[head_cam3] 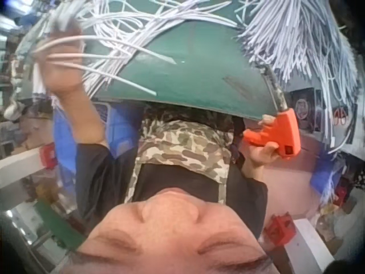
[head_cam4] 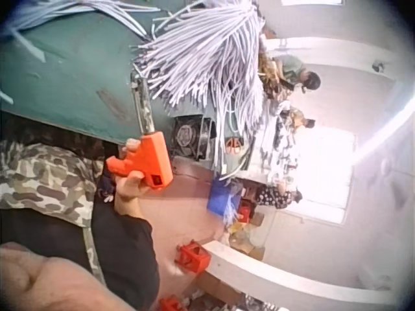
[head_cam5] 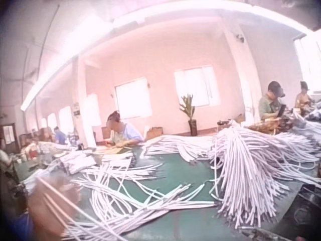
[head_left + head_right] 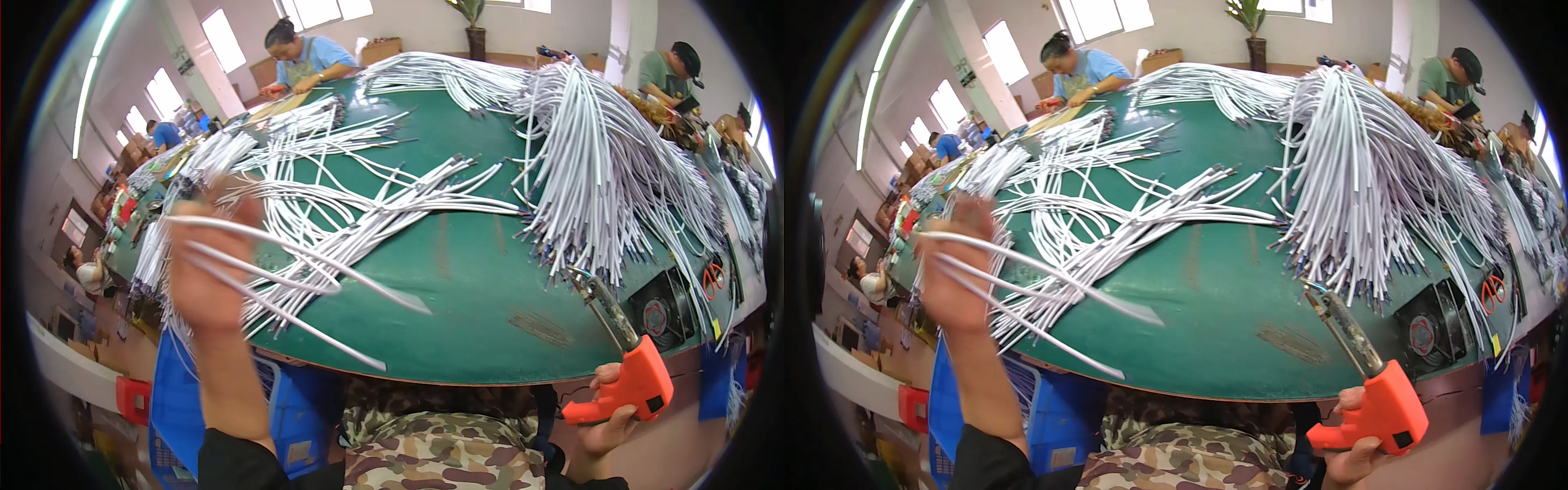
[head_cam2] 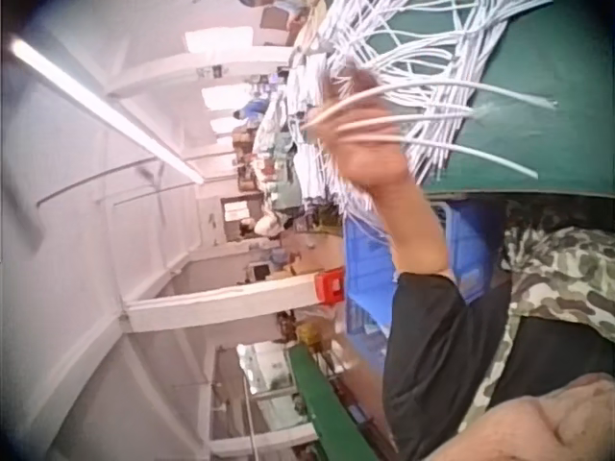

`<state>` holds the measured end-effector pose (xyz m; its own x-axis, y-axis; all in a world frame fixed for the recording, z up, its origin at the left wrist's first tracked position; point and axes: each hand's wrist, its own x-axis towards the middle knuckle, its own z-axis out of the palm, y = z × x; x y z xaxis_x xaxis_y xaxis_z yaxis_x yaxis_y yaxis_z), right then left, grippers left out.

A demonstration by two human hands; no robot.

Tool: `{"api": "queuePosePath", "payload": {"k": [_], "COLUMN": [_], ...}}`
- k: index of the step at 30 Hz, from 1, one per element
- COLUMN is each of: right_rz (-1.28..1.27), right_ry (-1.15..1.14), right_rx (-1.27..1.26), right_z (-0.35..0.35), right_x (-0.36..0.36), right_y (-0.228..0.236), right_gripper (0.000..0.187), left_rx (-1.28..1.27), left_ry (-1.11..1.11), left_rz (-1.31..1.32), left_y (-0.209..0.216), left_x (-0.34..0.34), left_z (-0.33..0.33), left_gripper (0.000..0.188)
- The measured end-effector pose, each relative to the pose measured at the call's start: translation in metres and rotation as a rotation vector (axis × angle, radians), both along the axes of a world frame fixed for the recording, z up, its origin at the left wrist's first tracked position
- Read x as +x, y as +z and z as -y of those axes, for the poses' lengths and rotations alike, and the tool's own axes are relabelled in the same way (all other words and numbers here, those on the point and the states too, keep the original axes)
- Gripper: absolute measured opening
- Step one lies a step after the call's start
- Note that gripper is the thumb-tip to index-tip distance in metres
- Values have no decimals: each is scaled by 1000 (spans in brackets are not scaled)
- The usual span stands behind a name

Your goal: The person repeatedly picks up wires from a table, solders them using a soldering gun, and places them into a bin.

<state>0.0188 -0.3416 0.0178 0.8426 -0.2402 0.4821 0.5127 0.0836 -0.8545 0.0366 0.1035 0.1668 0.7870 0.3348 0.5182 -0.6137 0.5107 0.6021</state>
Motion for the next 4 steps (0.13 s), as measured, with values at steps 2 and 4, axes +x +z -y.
{"api": "queuePosePath", "payload": {"k": [2,4], "right_rz": [5,3], "right_ry": [45,54], "right_rx": [18,5], "right_z": [0,1], "right_x": [3,3], "right_y": [1,1], "right_gripper": [66,64], "left_rx": [103,254], "left_ry": [26,178], "left_rz": [161,257], "left_y": [75,148], "left_x": [-47,-92], "left_z": [-60,-96], "left_gripper": [21,21]}}
